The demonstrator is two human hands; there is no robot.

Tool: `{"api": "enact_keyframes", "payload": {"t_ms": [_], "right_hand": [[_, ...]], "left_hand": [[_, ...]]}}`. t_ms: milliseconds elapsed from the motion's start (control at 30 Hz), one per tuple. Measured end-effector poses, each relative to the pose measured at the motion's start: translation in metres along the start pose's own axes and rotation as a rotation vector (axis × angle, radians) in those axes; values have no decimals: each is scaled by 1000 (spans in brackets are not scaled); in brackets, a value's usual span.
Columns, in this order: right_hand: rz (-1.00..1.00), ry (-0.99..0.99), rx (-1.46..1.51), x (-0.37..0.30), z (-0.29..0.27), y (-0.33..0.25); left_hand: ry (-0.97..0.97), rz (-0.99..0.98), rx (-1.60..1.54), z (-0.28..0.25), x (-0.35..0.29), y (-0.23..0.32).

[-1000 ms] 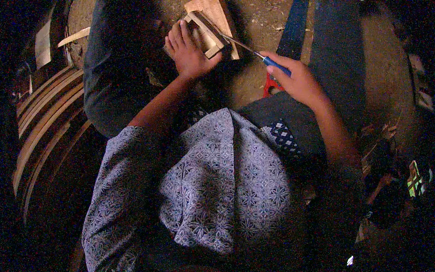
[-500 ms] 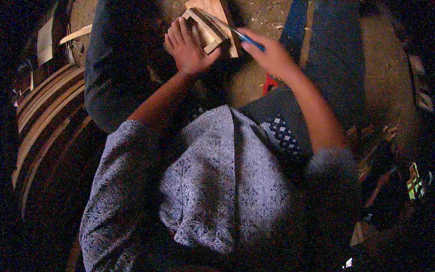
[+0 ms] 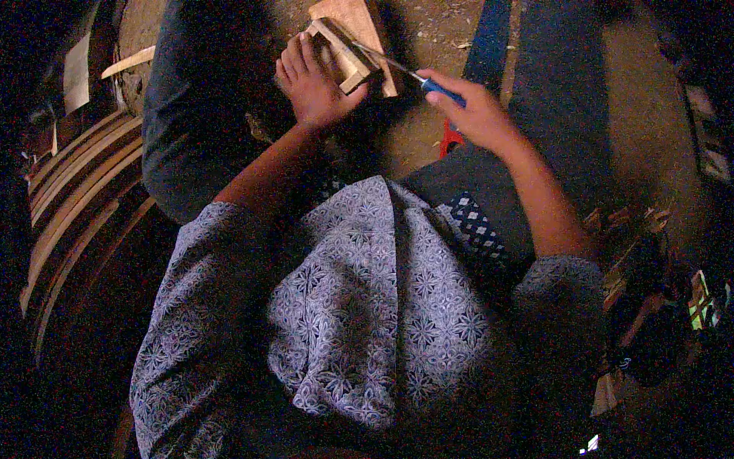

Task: The person sits on the floor and uses a chisel to carve a small wooden block, repeatedly removing shavings and shaping the edges. The person rotates the block to work on different sides and occasionally pauses to inspect the carved surfaces.

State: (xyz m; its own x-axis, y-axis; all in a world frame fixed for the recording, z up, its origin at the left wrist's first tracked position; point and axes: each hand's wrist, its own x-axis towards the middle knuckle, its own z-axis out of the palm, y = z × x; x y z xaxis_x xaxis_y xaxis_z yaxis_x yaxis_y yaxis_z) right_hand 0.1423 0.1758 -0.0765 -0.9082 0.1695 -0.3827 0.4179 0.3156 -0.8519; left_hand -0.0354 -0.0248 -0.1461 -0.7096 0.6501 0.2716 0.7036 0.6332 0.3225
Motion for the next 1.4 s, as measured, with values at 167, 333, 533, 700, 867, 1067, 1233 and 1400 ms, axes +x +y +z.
{"api": "enact_keyframes", "payload": {"t_ms": [167, 333, 533, 700, 867, 1067, 1233, 1400], "right_hand": [[37, 11, 39, -10, 6, 8], [15, -43, 26, -14, -2, 15], [-33, -6, 81, -13, 10, 20], [-8, 10, 62, -23, 9, 24], [71, 14, -6, 14, 15, 12], [-32, 16, 32, -12, 10, 19], [-74, 24, 22, 14, 11, 25], [-39, 39, -4, 0, 11, 17]], "left_hand": [[20, 5, 56, 5, -6, -8], [6, 10, 20, 2, -5, -5], [-13, 14, 75, 8, -6, -11], [22, 44, 34, 11, -5, -14], [70, 72, 26, 10, 3, -12], [10, 10, 28, 13, -8, -17], [33, 27, -6, 12, -7, -11], [59, 18, 14, 16, -5, -12]]}}
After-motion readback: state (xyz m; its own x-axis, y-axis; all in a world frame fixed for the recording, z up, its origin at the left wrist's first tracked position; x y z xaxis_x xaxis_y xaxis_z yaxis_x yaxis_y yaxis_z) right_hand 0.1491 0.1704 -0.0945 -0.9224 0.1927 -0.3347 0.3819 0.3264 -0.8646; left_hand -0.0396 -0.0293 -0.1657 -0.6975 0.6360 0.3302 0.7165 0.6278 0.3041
